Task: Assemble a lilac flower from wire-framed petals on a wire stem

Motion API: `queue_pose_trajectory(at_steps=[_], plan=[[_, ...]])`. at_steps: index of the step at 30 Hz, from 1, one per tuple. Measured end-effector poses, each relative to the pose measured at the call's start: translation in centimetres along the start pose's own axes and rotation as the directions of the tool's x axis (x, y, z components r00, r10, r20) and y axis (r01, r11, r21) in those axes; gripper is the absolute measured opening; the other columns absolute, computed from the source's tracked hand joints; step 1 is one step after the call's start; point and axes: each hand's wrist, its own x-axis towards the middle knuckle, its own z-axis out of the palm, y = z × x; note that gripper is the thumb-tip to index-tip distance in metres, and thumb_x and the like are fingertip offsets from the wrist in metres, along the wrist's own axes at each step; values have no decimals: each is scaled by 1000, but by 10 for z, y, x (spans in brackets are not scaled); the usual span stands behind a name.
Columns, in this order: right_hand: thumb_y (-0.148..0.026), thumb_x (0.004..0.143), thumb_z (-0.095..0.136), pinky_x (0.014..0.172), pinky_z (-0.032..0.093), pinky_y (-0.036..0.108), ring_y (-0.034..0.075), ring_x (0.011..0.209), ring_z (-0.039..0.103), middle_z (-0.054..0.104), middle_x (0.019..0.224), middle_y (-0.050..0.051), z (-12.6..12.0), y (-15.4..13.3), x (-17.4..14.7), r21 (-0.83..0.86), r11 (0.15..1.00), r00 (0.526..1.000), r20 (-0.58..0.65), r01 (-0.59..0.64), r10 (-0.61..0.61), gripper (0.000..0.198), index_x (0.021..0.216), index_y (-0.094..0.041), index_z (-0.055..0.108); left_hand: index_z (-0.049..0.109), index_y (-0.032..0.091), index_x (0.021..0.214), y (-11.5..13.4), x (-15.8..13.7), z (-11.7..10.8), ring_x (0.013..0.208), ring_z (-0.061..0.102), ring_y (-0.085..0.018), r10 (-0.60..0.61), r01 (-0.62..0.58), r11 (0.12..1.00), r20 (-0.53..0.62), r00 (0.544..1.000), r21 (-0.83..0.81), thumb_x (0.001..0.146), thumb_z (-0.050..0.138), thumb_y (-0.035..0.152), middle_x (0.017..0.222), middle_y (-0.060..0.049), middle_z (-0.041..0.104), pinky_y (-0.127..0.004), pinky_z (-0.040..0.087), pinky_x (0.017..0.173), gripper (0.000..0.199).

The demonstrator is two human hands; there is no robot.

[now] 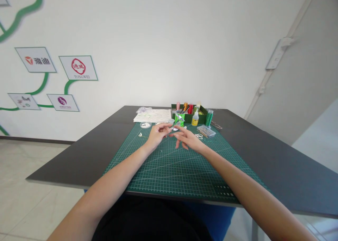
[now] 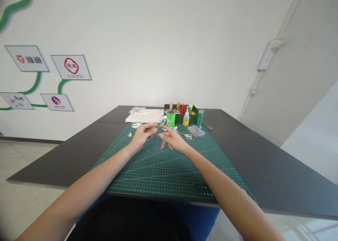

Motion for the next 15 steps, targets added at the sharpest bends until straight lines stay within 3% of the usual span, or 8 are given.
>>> queue_pose_trajectory(at_steps=[2, 6, 10, 15], plan=[[-46, 89, 58, 32, 35, 16, 13, 51, 64, 74, 90, 11, 1, -1, 1, 14, 1000, 1000, -16, -8, 8, 68, 146, -15, 38, 74, 14, 93, 0, 0, 0, 48, 43, -6, 0, 0, 1000, 19, 1000, 6, 67, 81, 32, 63, 1, 59, -20, 30, 45, 33], [-49, 87, 59, 33, 35, 17, 10, 37, 52, 61, 52, -3, 0, -2, 1, -25, 999, 997, -77, -23, 21, 67, 139, -7, 48, 74, 13, 93, -1, 1, -1, 48, 44, -5, -11, 11, 1000, 29, 1000, 12, 67, 81, 32, 64, 2, 58, -19, 31, 46, 33], [-48, 87, 58, 35, 34, 18, 8, 32, 41, 50, 42, -8, -4, -4, -1, -100, 995, 993, -115, 9, -20, 58, 128, -7, 59, 73, 14, 93, -2, 1, -2, 47, 44, -5, -52, 52, 999, 32, 998, 4, 65, 81, 32, 67, 2, 59, -19, 29, 44, 35], [-44, 86, 57, 37, 34, 19, 8, 32, 39, 47, 40, -8, -7, -6, -2, -190, 982, 992, -118, 12, -35, 49, 119, -8, 66, 73, 15, 97, 0, 0, -3, 47, 45, -5, -110, 110, 994, 71, 991, 0, 65, 80, 33, 70, 2, 60, -19, 26, 43, 37]])
